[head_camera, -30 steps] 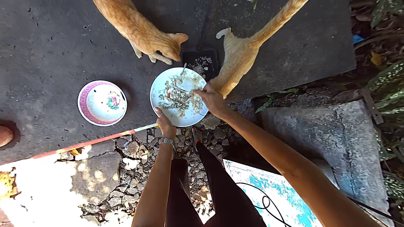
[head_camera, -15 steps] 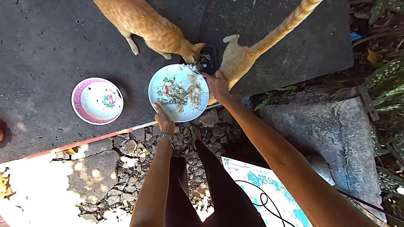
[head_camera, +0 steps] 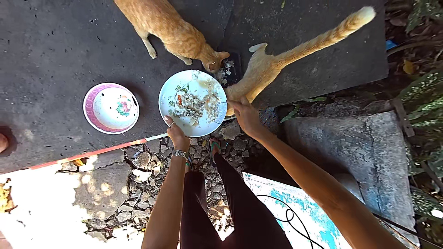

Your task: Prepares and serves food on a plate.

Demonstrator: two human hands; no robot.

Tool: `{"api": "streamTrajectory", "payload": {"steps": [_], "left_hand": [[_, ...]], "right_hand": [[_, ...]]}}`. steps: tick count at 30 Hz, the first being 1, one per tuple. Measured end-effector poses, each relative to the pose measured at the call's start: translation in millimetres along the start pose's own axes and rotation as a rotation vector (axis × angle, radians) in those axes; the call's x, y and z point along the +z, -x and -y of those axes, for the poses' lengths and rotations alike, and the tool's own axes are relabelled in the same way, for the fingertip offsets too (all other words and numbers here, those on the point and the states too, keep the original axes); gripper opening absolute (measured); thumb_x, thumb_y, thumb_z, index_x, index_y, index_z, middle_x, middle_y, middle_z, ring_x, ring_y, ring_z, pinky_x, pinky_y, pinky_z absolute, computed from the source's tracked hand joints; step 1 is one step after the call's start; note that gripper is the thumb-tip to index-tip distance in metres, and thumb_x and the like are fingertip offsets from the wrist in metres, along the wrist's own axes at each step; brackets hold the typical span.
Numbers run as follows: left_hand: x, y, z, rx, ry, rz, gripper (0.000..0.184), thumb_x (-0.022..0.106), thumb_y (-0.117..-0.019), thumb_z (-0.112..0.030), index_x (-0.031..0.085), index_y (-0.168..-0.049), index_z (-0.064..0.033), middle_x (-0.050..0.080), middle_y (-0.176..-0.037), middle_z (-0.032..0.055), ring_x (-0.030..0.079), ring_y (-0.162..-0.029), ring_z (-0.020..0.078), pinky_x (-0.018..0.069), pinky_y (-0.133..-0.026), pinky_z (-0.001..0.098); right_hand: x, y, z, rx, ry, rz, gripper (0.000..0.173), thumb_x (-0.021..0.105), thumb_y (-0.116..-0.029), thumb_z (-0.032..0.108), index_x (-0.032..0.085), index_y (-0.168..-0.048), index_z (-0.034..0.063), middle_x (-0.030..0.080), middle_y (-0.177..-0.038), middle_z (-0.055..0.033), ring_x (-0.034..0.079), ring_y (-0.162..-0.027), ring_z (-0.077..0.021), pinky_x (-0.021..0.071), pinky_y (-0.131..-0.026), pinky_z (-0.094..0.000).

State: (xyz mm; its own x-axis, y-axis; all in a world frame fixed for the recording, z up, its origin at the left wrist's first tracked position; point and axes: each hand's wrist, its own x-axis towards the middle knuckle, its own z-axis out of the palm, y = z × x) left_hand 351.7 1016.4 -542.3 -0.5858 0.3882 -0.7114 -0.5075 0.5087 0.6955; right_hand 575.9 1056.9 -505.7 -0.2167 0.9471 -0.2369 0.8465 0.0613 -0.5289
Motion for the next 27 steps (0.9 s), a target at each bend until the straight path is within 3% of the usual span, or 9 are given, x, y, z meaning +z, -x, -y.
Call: {"api": "streamTrajectory", "payload": {"steps": [2,5,10,15,19,23,27], "left_hand": [[-2,1,-4,0.005,0.013,0.02,0.069,0.023,-0.1088,-0.056,0.055,-0.129,0.0014,0.063,-0.12,0.0191,0.065,-0.108,0.0234,0.0548,-0.093,0.0443],[-3,4,-9,0.006,0.038,0.042,0.069,0.021,-0.1087,-0.056,0.052,-0.133,0.0004,0.061,-0.126,0.0189,0.064,-0.113,0.0231,0.0538,-0.096,0.0444],[-3,7,-15,-0.002,0.034,0.036,0.068,0.023,-0.1083,-0.057,0.056,-0.128,-0.0003,0.064,-0.119,0.0175,0.066,-0.106,0.0228,0.0558,-0.091,0.0444],[-4,3,-20,0.007,0.017,0.03,0.068,0.025,-0.1084,-0.057,0.055,-0.129,0.0004,0.064,-0.12,0.0183,0.066,-0.107,0.0234,0.0559,-0.092,0.0452],[-6,-1,-23,0.009,-0.122,0.058,0.071,0.025,-0.1072,-0.06,0.057,-0.125,0.0002,0.065,-0.113,0.0181,0.067,-0.1,0.0239,0.0565,-0.088,0.0461],[-1,-1,-19,0.008,-0.24,0.11,0.072,0.027,-0.1066,-0.061,0.06,-0.117,0.0018,0.066,-0.103,0.0177,0.068,-0.092,0.0231,0.0571,-0.084,0.0455],[3,-10,-8,-0.032,-0.317,0.118,0.078,0.026,-0.1054,-0.064,0.057,-0.125,0.0052,0.062,-0.118,0.0255,0.064,-0.107,0.032,0.0525,-0.093,0.0532]], "right_hand": [[9,18,-7,-0.093,0.002,-0.042,0.037,0.06,-0.097,-0.002,0.071,-0.13,0.01,0.06,-0.098,-0.022,0.064,-0.076,-0.0362,0.0538,-0.063,-0.0499],[11,34,-16,-0.111,0.008,0.006,0.038,0.061,-0.0958,-0.004,0.073,-0.128,0.0118,0.062,-0.1,-0.0236,0.066,-0.08,-0.0383,0.0553,-0.066,-0.0501],[9,12,-30,-0.154,0.083,-0.014,0.039,0.06,-0.0947,-0.006,0.073,-0.127,0.0099,0.06,-0.099,-0.0248,0.063,-0.082,-0.0413,0.0534,-0.068,-0.0532],[8,0,-32,-0.253,0.138,-0.006,0.04,0.062,-0.0934,-0.006,0.074,-0.126,0.0135,0.06,-0.096,-0.0222,0.063,-0.082,-0.039,0.0529,-0.068,-0.0514],[7,-13,-37,-0.139,0.171,0.048,0.044,0.055,-0.0965,-0.007,0.071,-0.132,0.0144,0.062,-0.105,-0.0282,0.064,-0.094,-0.0463,0.0525,-0.078,-0.0581],[13,-42,-52,-0.064,0.212,-0.028,0.044,0.053,-0.0975,-0.007,0.072,-0.131,0.015,0.062,-0.109,-0.0291,0.064,-0.096,-0.0461,0.0533,-0.081,-0.0564],[13,-64,-57,0.014,0.229,0.003,0.043,0.05,-0.0997,-0.005,0.071,-0.132,0.015,0.06,-0.118,-0.0296,0.062,-0.106,-0.0472,0.051,-0.089,-0.0573]]}}
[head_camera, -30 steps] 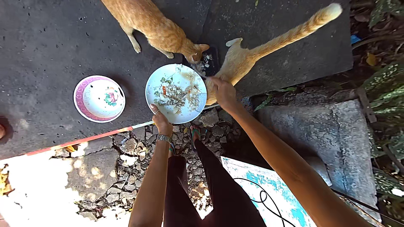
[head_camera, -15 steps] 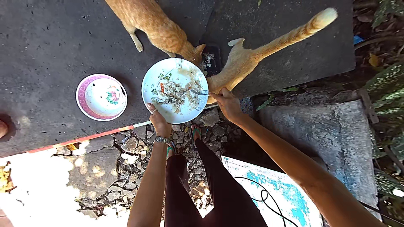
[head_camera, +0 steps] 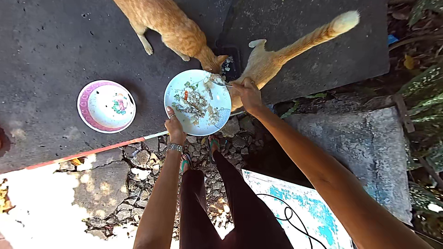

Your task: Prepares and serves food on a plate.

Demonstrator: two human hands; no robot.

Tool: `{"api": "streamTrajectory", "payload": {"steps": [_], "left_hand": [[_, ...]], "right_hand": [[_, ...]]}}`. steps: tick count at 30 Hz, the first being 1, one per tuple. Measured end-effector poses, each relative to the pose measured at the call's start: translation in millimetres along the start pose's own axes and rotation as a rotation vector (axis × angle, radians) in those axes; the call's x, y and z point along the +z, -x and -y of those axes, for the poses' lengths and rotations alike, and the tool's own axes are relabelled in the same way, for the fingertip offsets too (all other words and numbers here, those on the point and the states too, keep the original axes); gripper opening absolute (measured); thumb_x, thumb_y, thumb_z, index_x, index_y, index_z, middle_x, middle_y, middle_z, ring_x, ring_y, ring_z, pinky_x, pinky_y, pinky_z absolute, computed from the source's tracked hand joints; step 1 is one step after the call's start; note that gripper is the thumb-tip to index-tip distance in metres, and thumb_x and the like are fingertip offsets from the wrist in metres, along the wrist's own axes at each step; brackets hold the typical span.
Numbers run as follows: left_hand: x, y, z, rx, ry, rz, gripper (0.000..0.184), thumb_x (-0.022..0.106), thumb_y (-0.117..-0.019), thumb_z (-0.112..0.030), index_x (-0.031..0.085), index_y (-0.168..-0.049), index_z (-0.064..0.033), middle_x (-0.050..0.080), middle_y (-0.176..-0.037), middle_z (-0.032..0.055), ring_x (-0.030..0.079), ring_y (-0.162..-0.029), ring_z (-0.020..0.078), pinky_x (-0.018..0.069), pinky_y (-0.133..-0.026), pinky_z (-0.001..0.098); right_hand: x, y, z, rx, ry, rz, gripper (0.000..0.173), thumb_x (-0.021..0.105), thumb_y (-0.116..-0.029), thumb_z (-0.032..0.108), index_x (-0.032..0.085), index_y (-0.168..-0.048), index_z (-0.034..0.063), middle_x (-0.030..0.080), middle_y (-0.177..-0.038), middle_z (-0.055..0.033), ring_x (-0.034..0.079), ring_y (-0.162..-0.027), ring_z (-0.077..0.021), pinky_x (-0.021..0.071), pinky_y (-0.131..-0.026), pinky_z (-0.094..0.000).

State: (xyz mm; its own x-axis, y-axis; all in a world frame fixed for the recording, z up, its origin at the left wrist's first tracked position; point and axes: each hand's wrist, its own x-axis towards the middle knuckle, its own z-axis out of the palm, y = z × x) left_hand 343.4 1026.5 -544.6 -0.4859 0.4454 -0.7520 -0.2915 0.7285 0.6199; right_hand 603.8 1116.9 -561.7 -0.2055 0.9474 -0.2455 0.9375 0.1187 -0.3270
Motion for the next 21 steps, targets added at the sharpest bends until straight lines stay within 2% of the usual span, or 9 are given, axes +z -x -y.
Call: {"api": "streamTrajectory", "payload": {"steps": [6,9,11,14,17,21], "left_hand": [[0,0,-1,-0.012,0.046,-0.026,0.077,0.027,-0.1046,-0.066,0.058,-0.124,0.0021,0.064,-0.114,0.0219,0.066,-0.101,0.0283,0.0551,-0.089,0.05],[-4,1,-2,-0.006,0.069,-0.022,0.075,0.027,-0.1052,-0.064,0.058,-0.123,0.0025,0.064,-0.112,0.021,0.066,-0.099,0.0266,0.0553,-0.088,0.0483],[-4,3,0,-0.006,0.107,-0.016,0.074,0.027,-0.1057,-0.063,0.059,-0.122,0.0018,0.066,-0.109,0.0194,0.067,-0.096,0.0246,0.0564,-0.086,0.0464],[-5,12,-1,-0.022,0.176,-0.022,0.071,0.026,-0.1067,-0.061,0.058,-0.123,0.0006,0.065,-0.111,0.0186,0.067,-0.098,0.0242,0.0562,-0.087,0.0463],[-5,24,-7,-0.029,0.188,-0.046,0.068,0.027,-0.1076,-0.058,0.059,-0.122,0.0005,0.064,-0.109,0.0179,0.066,-0.097,0.0234,0.0561,-0.085,0.0452],[-3,33,-13,-0.034,0.156,-0.037,0.069,0.027,-0.1075,-0.058,0.058,-0.122,0.0021,0.064,-0.108,0.0191,0.066,-0.096,0.024,0.056,-0.085,0.0451]], "right_hand": [[-16,-29,-3,0.191,0.062,0.046,0.04,0.047,-0.1029,0.003,0.071,-0.132,0.0171,0.059,-0.129,-0.0276,0.059,-0.117,-0.0452,0.0473,-0.097,-0.0582],[-28,-25,4,0.23,0.023,0.027,0.039,0.046,-0.104,0.005,0.071,-0.132,0.0176,0.058,-0.129,-0.0268,0.06,-0.115,-0.0436,0.0489,-0.095,-0.0565],[-38,-7,26,0.183,-0.064,-0.01,0.039,0.048,-0.1025,0.005,0.07,-0.133,0.016,0.058,-0.126,-0.0275,0.061,-0.111,-0.0437,0.0508,-0.091,-0.0567],[-31,27,51,-0.012,-0.163,-0.038,0.037,0.055,-0.0993,0.001,0.072,-0.129,0.0123,0.062,-0.114,-0.0286,0.064,-0.099,-0.0453,0.0533,-0.084,-0.0583],[-13,38,45,-0.095,-0.124,-0.03,0.045,0.055,-0.0962,-0.007,0.072,-0.131,0.0154,0.061,-0.107,-0.0282,0.063,-0.094,-0.0456,0.0521,-0.081,-0.0563],[-20,38,32,-0.169,-0.058,-0.01,0.049,0.059,-0.0933,-0.011,0.069,-0.134,0.0147,0.059,-0.109,-0.0284,0.061,-0.096,-0.047,0.051,-0.081,-0.058]]}}
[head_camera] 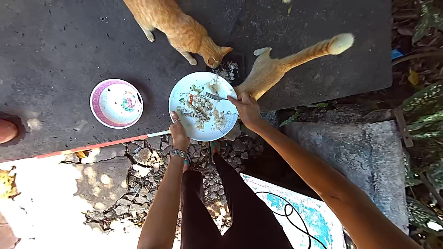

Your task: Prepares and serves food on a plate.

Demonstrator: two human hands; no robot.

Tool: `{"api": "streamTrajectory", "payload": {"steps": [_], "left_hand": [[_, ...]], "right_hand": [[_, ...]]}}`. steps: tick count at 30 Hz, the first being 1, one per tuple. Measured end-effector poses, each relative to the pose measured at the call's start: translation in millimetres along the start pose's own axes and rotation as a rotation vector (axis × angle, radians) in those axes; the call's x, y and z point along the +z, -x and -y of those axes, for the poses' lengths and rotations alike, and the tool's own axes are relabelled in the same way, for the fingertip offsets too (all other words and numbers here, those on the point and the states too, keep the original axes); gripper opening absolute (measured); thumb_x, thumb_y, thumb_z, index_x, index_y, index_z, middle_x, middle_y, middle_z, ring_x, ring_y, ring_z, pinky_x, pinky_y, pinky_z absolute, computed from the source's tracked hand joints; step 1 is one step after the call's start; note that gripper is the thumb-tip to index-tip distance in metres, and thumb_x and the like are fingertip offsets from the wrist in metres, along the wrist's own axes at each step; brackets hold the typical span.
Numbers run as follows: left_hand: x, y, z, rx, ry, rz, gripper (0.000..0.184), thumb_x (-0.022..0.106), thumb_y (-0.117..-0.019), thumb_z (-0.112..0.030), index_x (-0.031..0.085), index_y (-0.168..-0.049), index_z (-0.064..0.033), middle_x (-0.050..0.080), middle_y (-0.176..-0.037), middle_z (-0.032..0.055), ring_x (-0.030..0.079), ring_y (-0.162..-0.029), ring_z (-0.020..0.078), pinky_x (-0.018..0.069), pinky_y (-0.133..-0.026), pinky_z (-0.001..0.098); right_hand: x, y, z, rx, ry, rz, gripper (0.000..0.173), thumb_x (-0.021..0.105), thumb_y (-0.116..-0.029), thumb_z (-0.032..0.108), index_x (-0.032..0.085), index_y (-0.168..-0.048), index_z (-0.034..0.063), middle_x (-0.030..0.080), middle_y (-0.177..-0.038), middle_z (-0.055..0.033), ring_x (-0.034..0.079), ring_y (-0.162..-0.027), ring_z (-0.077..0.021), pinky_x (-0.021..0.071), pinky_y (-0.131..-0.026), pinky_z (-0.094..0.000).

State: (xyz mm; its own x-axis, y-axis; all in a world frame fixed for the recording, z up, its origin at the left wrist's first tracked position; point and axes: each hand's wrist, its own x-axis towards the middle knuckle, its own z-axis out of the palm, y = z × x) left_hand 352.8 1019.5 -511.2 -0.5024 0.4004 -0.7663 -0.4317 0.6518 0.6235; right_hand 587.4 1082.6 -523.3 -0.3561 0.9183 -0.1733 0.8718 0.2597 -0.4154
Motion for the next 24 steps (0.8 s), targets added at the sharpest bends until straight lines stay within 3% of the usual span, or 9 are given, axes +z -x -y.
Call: {"api": "streamTrajectory", "payload": {"steps": [8,15,19,24], "left_hand": [[8,15,3,-0.018,-0.005,0.032,0.07,0.029,-0.1067,-0.059,0.059,-0.118,0.0027,0.065,-0.101,0.0194,0.067,-0.09,0.025,0.0569,-0.081,0.0461],[6,-2,23,-0.024,0.041,0.086,0.075,0.027,-0.1049,-0.064,0.058,-0.125,0.0006,0.065,-0.112,0.0202,0.067,-0.099,0.026,0.0556,-0.088,0.0483],[-10,-6,25,-0.058,0.22,0.146,0.067,0.024,-0.1077,-0.058,0.054,-0.135,-0.0036,0.065,-0.12,0.016,0.066,-0.107,0.0216,0.0558,-0.092,0.0435],[-57,-13,17,-0.095,0.314,0.105,0.064,0.024,-0.1088,-0.054,0.051,-0.14,-0.0051,0.065,-0.126,0.0152,0.065,-0.112,0.0221,0.0546,-0.096,0.0429]], "right_hand": [[-13,-18,-24,0.141,-0.004,-0.093,0.042,0.054,-0.0999,0.0,0.07,-0.134,0.0165,0.061,-0.113,-0.0307,0.063,-0.099,-0.048,0.0513,-0.083,-0.0598],[-19,-24,-37,0.361,-0.056,-0.101,0.038,0.046,-0.1049,0.005,0.069,-0.134,0.0119,0.059,-0.123,-0.0294,0.063,-0.108,-0.044,0.0516,-0.09,-0.0564],[-30,-12,3,0.418,-0.149,-0.151,0.035,0.045,-0.1062,0.009,0.069,-0.133,0.0078,0.059,-0.125,-0.0288,0.063,-0.106,-0.0438,0.0518,-0.086,-0.0587],[-15,13,85,0.226,-0.26,-0.107,0.033,0.046,-0.106,0.008,0.068,-0.131,0.0048,0.065,-0.117,-0.0268,0.066,-0.099,-0.0428,0.0535,-0.082,-0.0602]]}}
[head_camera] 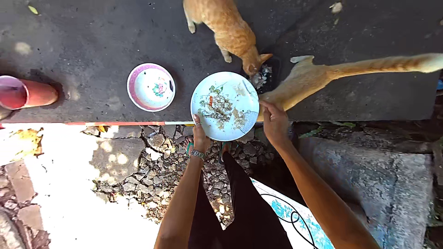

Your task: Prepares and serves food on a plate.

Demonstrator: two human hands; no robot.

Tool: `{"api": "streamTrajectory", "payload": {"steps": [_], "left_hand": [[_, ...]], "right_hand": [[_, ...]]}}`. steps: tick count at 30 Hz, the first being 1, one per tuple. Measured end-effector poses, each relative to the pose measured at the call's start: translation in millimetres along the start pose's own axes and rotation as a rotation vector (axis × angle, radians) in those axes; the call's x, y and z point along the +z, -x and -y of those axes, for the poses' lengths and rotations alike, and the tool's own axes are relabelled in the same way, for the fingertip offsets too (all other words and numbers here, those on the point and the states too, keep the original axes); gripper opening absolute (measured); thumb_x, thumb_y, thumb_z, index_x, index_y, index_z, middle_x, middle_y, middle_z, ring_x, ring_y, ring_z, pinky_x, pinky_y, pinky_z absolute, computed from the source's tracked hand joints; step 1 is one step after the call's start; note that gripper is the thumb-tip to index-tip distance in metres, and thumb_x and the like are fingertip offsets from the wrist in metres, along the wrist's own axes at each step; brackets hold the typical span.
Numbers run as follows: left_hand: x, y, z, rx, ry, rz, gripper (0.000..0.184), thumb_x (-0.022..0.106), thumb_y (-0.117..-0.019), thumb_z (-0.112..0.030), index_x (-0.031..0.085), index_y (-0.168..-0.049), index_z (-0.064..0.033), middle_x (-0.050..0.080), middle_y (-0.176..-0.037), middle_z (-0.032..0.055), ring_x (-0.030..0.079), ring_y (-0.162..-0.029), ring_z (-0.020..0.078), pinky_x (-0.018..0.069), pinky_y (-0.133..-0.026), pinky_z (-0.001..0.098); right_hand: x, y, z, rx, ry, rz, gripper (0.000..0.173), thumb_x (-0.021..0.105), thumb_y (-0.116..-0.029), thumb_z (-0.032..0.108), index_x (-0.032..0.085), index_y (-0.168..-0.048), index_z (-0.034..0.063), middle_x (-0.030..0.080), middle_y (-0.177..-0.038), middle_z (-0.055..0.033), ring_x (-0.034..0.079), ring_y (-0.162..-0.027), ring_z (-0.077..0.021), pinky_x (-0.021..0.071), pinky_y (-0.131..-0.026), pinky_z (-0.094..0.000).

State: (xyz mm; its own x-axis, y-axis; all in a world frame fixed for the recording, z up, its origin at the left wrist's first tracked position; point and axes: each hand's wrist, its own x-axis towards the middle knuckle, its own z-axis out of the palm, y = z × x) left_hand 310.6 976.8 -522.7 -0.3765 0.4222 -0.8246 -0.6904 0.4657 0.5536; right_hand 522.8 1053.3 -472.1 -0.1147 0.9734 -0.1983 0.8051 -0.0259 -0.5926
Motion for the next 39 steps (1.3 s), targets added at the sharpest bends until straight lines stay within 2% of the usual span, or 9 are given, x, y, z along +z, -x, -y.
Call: {"api": "streamTrajectory", "payload": {"steps": [4,8,12,16,18,23,27,32,39], "left_hand": [[-47,-9,-19,0.06,0.091,-0.058,0.056,0.026,-0.1112,-0.047,0.048,-0.143,-0.0066,0.063,-0.128,0.0136,0.064,-0.114,0.0201,0.0544,-0.096,0.0423],[-90,-20,-43,0.107,0.163,-0.173,0.048,0.028,-0.1121,-0.039,0.046,-0.145,-0.0087,0.059,-0.133,0.013,0.061,-0.118,0.0205,0.0525,-0.098,0.0423],[-126,-33,-62,0.145,0.139,-0.226,0.058,0.024,-0.1109,-0.049,0.043,-0.148,-0.0083,0.057,-0.138,0.0135,0.06,-0.122,0.0206,0.0511,-0.101,0.043],[-159,-43,-80,0.18,0.073,-0.22,0.068,0.02,-0.1088,-0.057,0.043,-0.147,-0.005,0.057,-0.139,0.0155,0.06,-0.123,0.0231,0.0509,-0.102,0.0461],[-175,-45,-89,0.165,0.055,-0.217,0.073,0.017,-0.1069,-0.061,0.047,-0.145,-0.0059,0.059,-0.137,0.0146,0.06,-0.121,0.0224,0.0515,-0.101,0.0465],[-200,-54,-101,0.156,0.024,-0.229,0.076,0.015,-0.1054,-0.065,0.052,-0.139,-0.0071,0.064,-0.127,0.0137,0.065,-0.111,0.021,0.0549,-0.094,0.0463],[-213,-60,-103,0.155,0.011,-0.209,0.077,0.012,-0.1059,-0.064,0.049,-0.143,-0.0075,0.061,-0.133,0.014,0.063,-0.116,0.0215,0.053,-0.098,0.0466],[-227,-72,-105,0.153,0.017,-0.223,0.078,0.012,-0.1056,-0.064,0.051,-0.141,-0.0066,0.062,-0.131,0.015,0.063,-0.115,0.0228,0.0532,-0.097,0.0482],[-247,-71,-105,0.143,-0.047,-0.2,0.076,0.012,-0.1059,-0.063,0.045,-0.148,-0.0097,0.058,-0.139,0.0147,0.06,-0.123,0.0239,0.0507,-0.101,0.05]], "right_hand": [[51,14,45,-0.071,-0.04,0.109,0.031,0.052,-0.1029,0.005,0.07,-0.129,0.0046,0.066,-0.105,-0.0235,0.067,-0.089,-0.0387,0.0545,-0.075,-0.0565],[98,18,94,-0.153,-0.006,0.172,0.038,0.052,-0.1011,0.001,0.067,-0.135,0.0095,0.067,-0.107,-0.0241,0.068,-0.087,-0.0407,0.0553,-0.073,-0.0573],[138,46,144,-0.392,-0.04,0.314,0.043,0.059,-0.0932,-0.005,0.07,-0.131,0.0125,0.064,-0.098,-0.0232,0.066,-0.079,-0.0388,0.0554,-0.065,-0.0527],[155,65,160,-0.619,0.041,0.534,0.043,0.06,-0.0947,-0.001,0.068,-0.135,0.0122,0.065,-0.094,-0.0227,0.066,-0.084,-0.0413,0.0539,-0.072,-0.0531],[156,57,158,-0.645,0.117,0.604,0.041,0.058,-0.098,0.0,0.067,-0.136,0.0134,0.066,-0.101,-0.0238,0.065,-0.092,-0.0435,0.0528,-0.079,-0.0558],[167,19,160,-0.691,0.2,0.563,0.045,0.062,-0.0939,-0.005,0.07,-0.133,0.0164,0.064,-0.103,-0.0259,0.064,-0.095,-0.046,0.0519,-0.081,-0.0586],[188,-2,169,-0.655,0.203,0.434,0.044,0.059,-0.095,-0.006,0.072,-0.13,0.017,0.063,-0.1,-0.0256,0.064,-0.091,-0.0445,0.0524,-0.077,-0.0566],[201,16,176,-0.711,0.183,0.515,0.044,0.063,-0.0937,-0.005,0.072,-0.131,0.0173,0.063,-0.098,-0.0236,0.064,-0.089,-0.0417,0.0525,-0.077,-0.0546],[225,-21,187,-0.6,0.246,0.452,0.045,0.053,-0.0981,-0.003,0.073,-0.13,0.0209,0.064,-0.102,-0.0263,0.064,-0.095,-0.0433,0.052,-0.082,-0.0552]]}}
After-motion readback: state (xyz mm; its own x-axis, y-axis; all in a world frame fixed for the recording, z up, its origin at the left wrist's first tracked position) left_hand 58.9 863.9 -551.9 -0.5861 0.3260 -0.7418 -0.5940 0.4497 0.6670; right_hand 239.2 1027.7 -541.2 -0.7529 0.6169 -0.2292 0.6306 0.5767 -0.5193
